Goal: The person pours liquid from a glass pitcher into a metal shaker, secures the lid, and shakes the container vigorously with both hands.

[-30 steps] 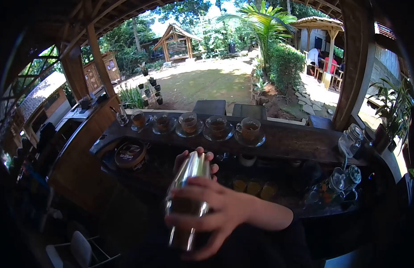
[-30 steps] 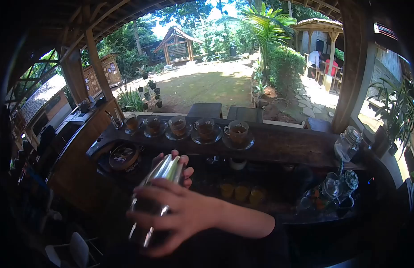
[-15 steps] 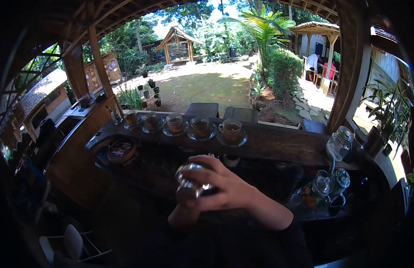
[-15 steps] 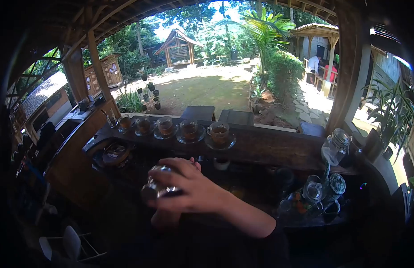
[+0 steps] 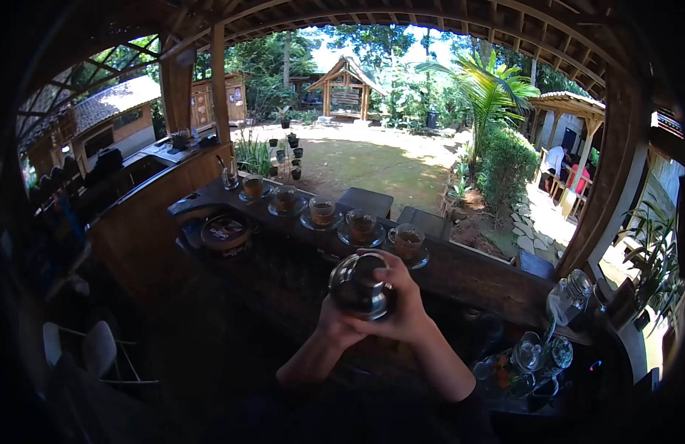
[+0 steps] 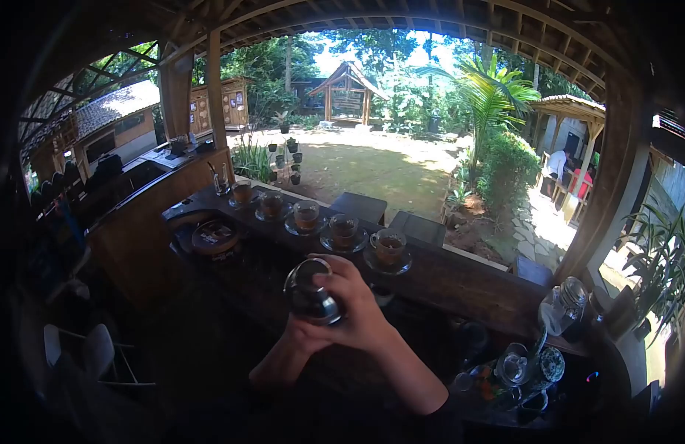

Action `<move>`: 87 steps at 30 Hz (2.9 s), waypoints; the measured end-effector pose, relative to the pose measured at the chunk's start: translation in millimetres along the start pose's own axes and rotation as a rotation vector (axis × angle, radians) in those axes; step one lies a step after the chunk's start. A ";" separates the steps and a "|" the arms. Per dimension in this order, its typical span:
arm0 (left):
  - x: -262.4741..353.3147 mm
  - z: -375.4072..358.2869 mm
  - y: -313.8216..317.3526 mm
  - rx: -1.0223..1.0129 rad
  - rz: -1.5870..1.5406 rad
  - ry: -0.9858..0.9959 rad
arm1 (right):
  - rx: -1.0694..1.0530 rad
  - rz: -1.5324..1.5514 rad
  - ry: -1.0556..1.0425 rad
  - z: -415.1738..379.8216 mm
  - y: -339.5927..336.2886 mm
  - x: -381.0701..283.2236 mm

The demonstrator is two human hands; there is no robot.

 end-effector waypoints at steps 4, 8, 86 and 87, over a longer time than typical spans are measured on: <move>5.5 -12.2 40.2 0.113 0.115 0.131 | -0.015 0.005 -0.438 28.1 2.1 -41.6; 26.0 -9.5 64.6 -0.284 0.288 -0.013 | -0.144 -0.199 -0.648 18.0 26.6 -97.1; -15.7 12.2 -1.4 0.203 0.028 -0.297 | -0.003 -0.293 -0.378 -3.6 -11.8 -64.4; -16.9 13.4 1.1 -0.021 -0.088 -0.351 | -0.082 -0.278 -0.478 -2.7 -9.5 -88.2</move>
Point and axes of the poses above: each hand's wrist, its own z-axis towards the middle knuckle, its own y-axis out of the palm, x = y × z, the point moved 2 cm from there along z, towards the middle knuckle, and after that the axes turned 10 degrees about -z, right-handed, at the moved point
